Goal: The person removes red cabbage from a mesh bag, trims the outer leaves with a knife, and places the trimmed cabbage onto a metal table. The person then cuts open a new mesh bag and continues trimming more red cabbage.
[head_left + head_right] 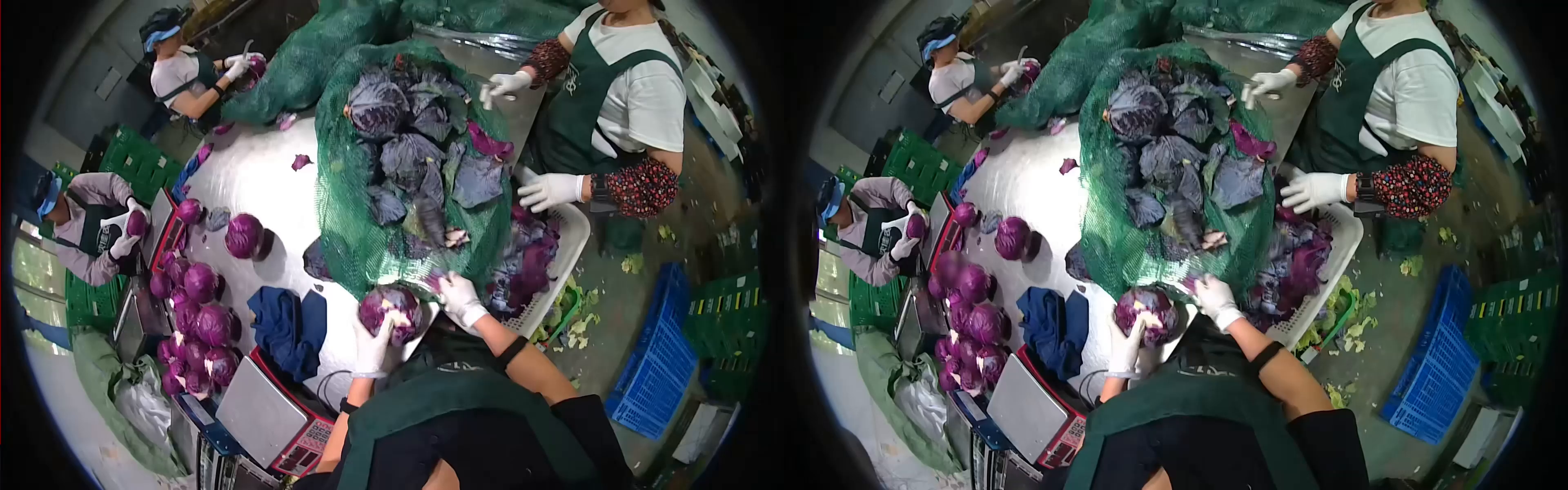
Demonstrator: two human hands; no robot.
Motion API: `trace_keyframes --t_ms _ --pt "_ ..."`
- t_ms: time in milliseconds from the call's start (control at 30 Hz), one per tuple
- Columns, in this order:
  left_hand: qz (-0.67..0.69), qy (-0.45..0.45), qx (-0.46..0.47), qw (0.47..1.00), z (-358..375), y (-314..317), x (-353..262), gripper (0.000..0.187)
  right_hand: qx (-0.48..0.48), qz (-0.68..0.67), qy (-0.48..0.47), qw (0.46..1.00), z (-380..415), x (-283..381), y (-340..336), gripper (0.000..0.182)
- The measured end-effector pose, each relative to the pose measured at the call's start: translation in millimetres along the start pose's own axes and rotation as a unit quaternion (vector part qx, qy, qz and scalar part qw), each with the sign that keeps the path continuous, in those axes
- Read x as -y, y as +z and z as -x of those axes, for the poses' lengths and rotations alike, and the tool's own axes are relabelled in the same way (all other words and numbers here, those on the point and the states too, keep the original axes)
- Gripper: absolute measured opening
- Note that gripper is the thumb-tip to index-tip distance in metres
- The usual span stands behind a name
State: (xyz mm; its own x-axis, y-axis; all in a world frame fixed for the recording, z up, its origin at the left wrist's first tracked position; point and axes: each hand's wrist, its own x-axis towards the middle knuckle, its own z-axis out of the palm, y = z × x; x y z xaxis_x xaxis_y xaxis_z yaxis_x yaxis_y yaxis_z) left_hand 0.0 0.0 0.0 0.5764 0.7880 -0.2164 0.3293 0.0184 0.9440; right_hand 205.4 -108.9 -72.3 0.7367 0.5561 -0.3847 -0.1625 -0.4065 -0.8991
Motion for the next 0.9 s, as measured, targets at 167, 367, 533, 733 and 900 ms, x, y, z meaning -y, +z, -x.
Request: trace_keyframes --t_ms 167,367,533,733,900 --pt "0.306 -0.164 -0.016 0.938 36.5 -3.7 -23.8 0.070 -0.077 0.051 -0.077 0.993 41.4 65.2 -79.6 0.043" --pt "0.200 -0.083 0.013 0.976 17.9 11.5 -30.8 0.074 0.110 0.249 -0.170 0.947 99.8 106.6 -9.7 0.066" --pt "-0.262 0.194 0.040 0.944 -16.0 -6.3 -68.3 0.095 0.174 0.218 -0.164 0.946 89.4 90.1 -8.7 0.034" --pt "-0.374 0.188 0.095 0.903 6.0 -5.2 -87.7 0.106 0.250 0.360 -0.110 0.892 86.3 97.6 -19.1 0.062" --pt "-0.398 0.177 0.096 0.895 19.0 0.8 -85.7 0.110 0.176 0.347 -0.161 0.907 95.8 106.3 -19.0 0.046"
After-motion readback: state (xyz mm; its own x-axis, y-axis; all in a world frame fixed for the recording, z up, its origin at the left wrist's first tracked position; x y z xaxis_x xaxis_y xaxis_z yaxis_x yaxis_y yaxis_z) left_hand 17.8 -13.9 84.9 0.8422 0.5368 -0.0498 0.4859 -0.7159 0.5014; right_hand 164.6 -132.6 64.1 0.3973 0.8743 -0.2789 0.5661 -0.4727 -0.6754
